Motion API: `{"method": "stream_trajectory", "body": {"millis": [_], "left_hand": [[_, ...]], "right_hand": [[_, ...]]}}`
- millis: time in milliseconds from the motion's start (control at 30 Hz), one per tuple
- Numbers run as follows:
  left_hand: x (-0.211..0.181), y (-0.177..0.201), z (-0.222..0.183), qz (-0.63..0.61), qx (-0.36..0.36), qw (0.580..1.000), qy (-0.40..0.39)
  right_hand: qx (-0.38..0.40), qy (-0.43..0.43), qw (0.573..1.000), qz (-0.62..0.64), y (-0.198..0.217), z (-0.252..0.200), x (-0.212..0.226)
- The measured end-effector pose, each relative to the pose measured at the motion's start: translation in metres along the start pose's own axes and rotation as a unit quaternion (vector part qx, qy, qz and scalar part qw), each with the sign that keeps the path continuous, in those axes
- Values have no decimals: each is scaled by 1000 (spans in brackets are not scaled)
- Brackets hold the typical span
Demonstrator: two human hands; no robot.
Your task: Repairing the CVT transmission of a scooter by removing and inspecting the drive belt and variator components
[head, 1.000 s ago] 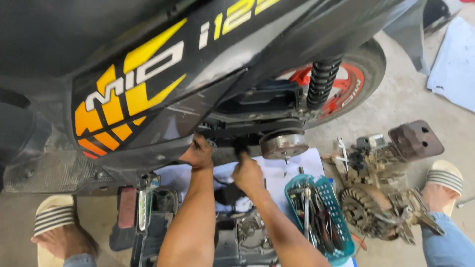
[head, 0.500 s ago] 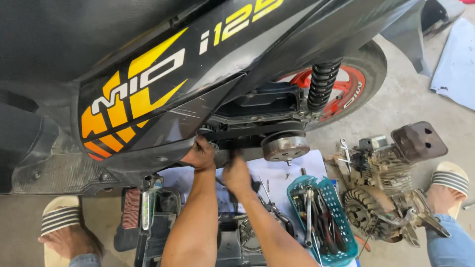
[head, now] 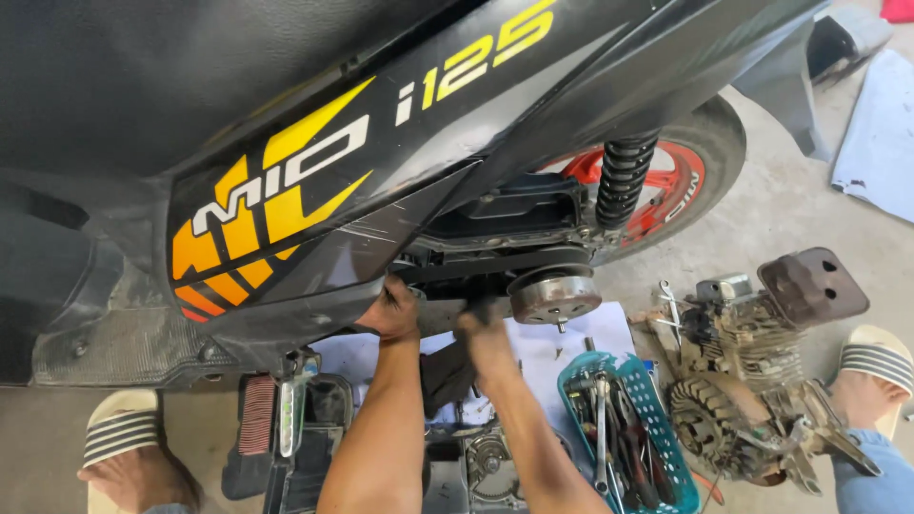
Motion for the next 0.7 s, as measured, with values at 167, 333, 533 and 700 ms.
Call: {"method": "stream_trajectory", "body": {"millis": [167, 333, 533, 700], "left_hand": [[4, 2, 4, -4, 192, 981, -21], [23, -21, -36, -26, 22, 988, -149], [15, -16, -23, 34, -51, 998, -16], [65, -59, -102, 32, 31, 999, -17]], "right_hand": [[-5, -107, 882, 459, -4, 28, -43], [101, -195, 920, 324, -32, 23, -73], [36, -152, 755, 636, -2, 22, -16], [129, -163, 941, 267, 13, 44, -123]]}}
Point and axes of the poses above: each hand's wrist, its own z-axis towards the middle knuckle, its own y-axis out of the back of the hand, x = y × z, the point moved 6 cm from there along z, towards the middle knuckle, and after that the axes turned 15 degrees about z, right-handed, at the moved point
